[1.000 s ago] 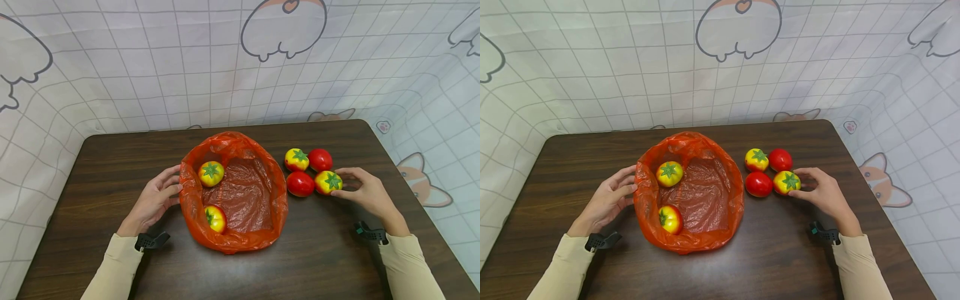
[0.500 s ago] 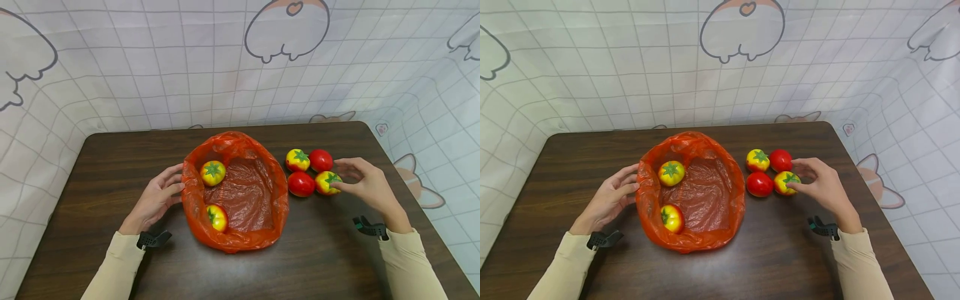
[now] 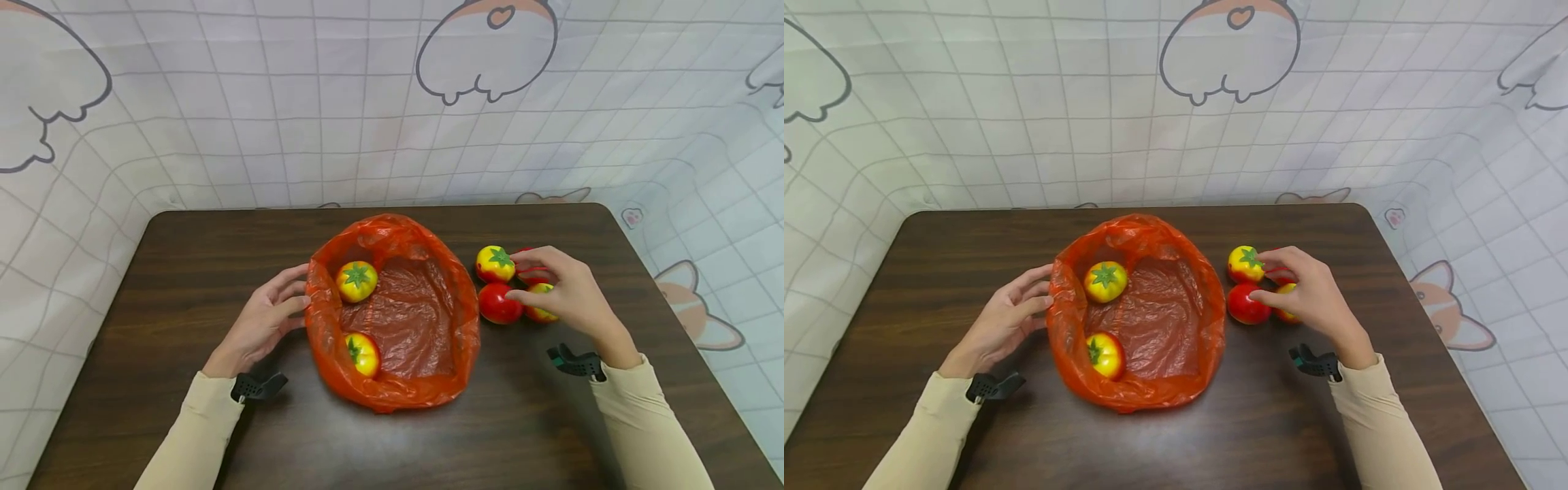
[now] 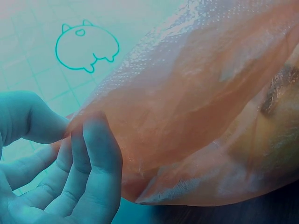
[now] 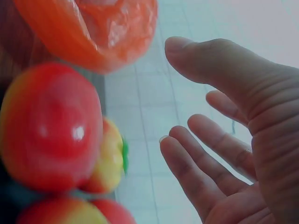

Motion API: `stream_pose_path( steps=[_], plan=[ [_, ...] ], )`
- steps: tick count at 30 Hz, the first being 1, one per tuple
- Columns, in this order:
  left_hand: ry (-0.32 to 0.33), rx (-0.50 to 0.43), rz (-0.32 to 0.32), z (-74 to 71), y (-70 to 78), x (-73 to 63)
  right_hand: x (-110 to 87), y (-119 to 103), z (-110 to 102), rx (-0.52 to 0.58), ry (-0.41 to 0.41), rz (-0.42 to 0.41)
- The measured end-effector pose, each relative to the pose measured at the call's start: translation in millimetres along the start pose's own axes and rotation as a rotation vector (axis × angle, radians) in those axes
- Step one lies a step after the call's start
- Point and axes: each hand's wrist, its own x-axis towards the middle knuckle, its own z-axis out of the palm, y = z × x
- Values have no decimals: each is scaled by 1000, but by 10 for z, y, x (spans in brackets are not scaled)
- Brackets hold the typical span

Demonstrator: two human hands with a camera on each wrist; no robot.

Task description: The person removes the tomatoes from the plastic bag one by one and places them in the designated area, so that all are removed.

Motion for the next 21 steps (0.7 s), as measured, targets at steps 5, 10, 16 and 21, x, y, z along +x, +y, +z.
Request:
stream_pose_path(
  steps=[5,10,16,21],
  plan=[
    [3,1,-7,16,13,-14,110,-77,150,18,-28,-63],
    [14,-4,-21,27,32,-17,215,-174,298,118,-61,-94],
    [14,-13,-13,23,13,-22,331,-308,467,153,-113,-144],
    [15,1,-20,25,4,-15,418,-455,618,142,-157,-174]
  ],
)
